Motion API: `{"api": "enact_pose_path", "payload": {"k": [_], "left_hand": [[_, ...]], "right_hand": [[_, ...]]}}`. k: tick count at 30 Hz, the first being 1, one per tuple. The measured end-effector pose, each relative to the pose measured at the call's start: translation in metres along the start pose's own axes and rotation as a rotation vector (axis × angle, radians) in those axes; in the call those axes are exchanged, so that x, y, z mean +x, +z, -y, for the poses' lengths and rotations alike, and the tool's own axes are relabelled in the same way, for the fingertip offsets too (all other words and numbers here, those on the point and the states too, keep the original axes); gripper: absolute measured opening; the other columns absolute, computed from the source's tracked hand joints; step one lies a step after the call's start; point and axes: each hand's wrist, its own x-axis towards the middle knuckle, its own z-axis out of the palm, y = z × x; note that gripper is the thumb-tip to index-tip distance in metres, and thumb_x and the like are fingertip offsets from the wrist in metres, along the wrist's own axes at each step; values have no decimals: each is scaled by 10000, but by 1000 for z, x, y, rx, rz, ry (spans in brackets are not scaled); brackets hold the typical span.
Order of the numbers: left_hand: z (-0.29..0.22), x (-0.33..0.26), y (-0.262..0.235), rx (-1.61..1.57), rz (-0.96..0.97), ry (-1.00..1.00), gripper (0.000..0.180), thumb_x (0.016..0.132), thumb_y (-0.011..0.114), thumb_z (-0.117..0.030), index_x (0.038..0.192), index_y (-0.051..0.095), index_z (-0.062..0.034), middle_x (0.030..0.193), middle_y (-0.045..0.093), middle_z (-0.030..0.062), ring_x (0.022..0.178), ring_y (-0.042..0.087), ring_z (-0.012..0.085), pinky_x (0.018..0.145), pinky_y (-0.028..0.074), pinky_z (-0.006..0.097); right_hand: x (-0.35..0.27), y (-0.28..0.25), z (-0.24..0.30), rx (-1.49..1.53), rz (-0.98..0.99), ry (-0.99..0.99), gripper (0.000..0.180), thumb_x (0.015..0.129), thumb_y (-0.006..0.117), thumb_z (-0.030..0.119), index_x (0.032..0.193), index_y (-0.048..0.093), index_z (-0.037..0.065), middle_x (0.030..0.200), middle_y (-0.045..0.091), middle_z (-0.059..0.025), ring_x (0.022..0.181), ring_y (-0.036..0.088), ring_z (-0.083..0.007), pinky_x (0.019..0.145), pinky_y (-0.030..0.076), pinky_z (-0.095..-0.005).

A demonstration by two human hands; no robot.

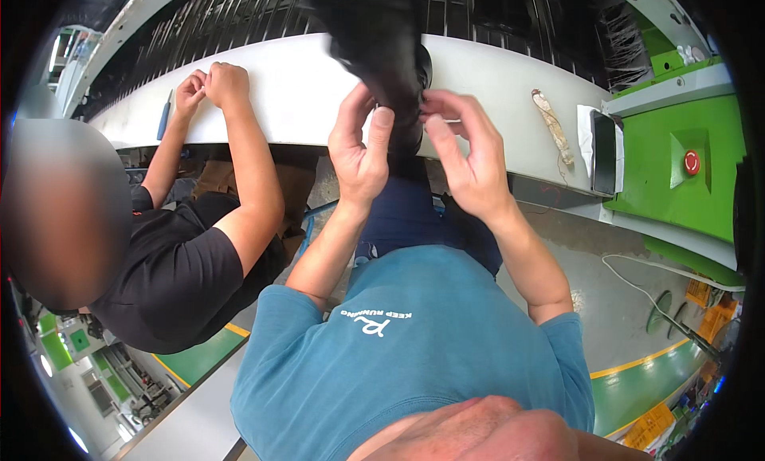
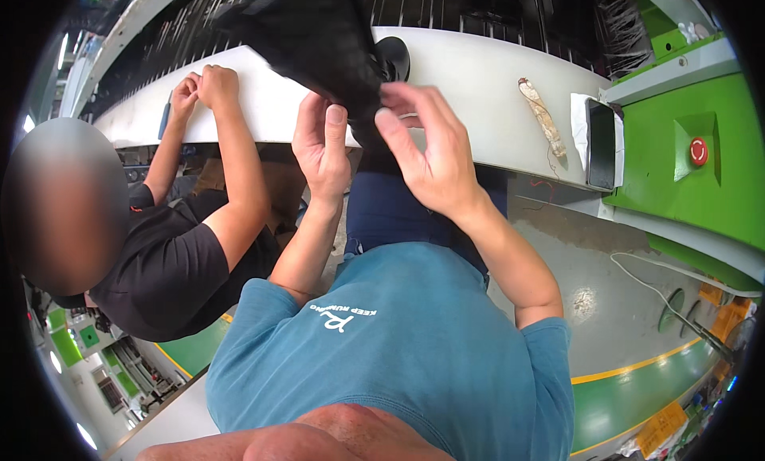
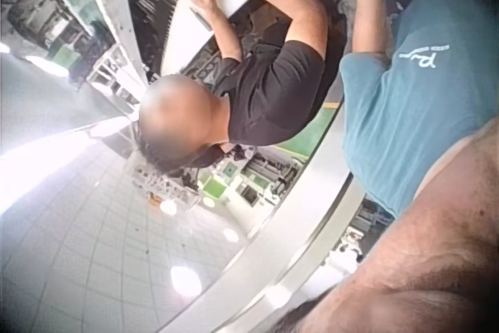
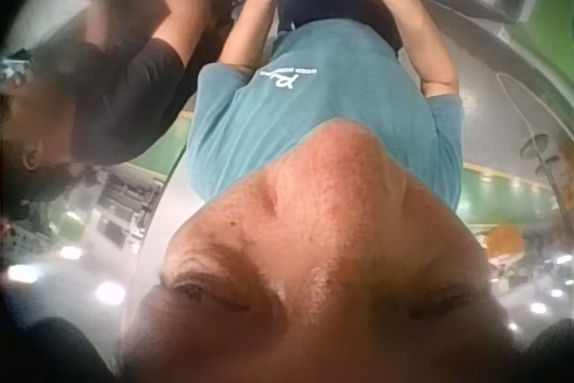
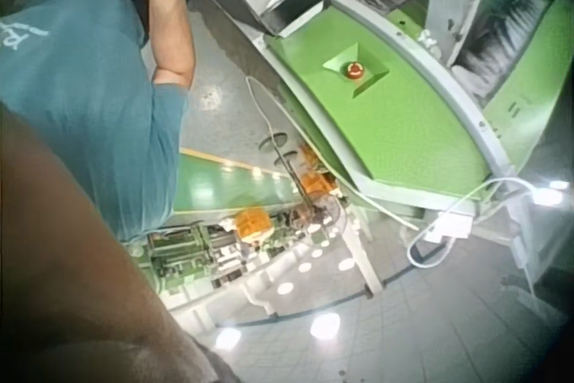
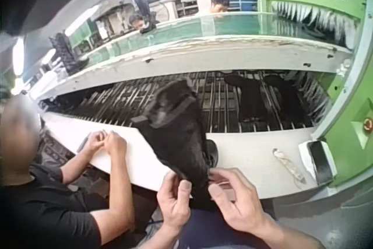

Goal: Inspecting and placing boots onto a conveyor line in a factory.

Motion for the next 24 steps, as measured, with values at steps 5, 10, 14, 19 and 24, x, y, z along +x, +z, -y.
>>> {"api": "enact_pose_path", "payload": {"k": [5, 10, 14, 19, 24], "left_hand": [[-15, 4, 10, -137, 99, 45, 449, 1076, 421, -227, 1357, 565, 92, 1280, 662, 165, 1193, 606, 238, 1045, 442, 338], [29, -21, -3, 243, 46, 53, 625, 781, 869, -206, 1284, 613, 63, 1253, 674, 194, 1137, 645, 292, 1019, 474, 389], [21, -18, 26, 283, -25, -78, 541, 779, 882, -92, 1228, 626, 68, 1129, 713, 153, 1035, 679, 203, 931, 520, 326], [24, -15, 21, 75, -201, -48, 380, 869, 796, -15, 1205, 637, 60, 1134, 706, 113, 1015, 676, 161, 923, 527, 304], [-32, -7, 40, 14, -239, 105, 346, 876, 718, 69, 1204, 628, 129, 1141, 714, 172, 1009, 709, 219, 970, 542, 367]], "right_hand": [[34, -3, -19, 253, -29, 235, 330, 1062, 615, 287, 1157, 603, -29, 998, 673, -103, 771, 682, -144, 690, 563, -288], [36, -14, -48, 213, -72, 225, 329, 1085, 583, 314, 1218, 598, 14, 947, 664, -53, 772, 642, -98, 667, 525, -248], [26, -25, -96, 51, -183, 219, 331, 1044, 647, 319, 1137, 623, 3, 897, 698, -84, 700, 688, -129, 640, 547, -268], [10, -28, -103, 92, -189, 197, 244, 1047, 649, 244, 1102, 644, 7, 806, 682, -59, 667, 653, -93, 625, 527, -243], [9, -32, -105, 275, -411, 216, 210, 1064, 621, 211, 1091, 645, 4, 807, 670, -41, 639, 605, -66, 577, 483, -218]]}}
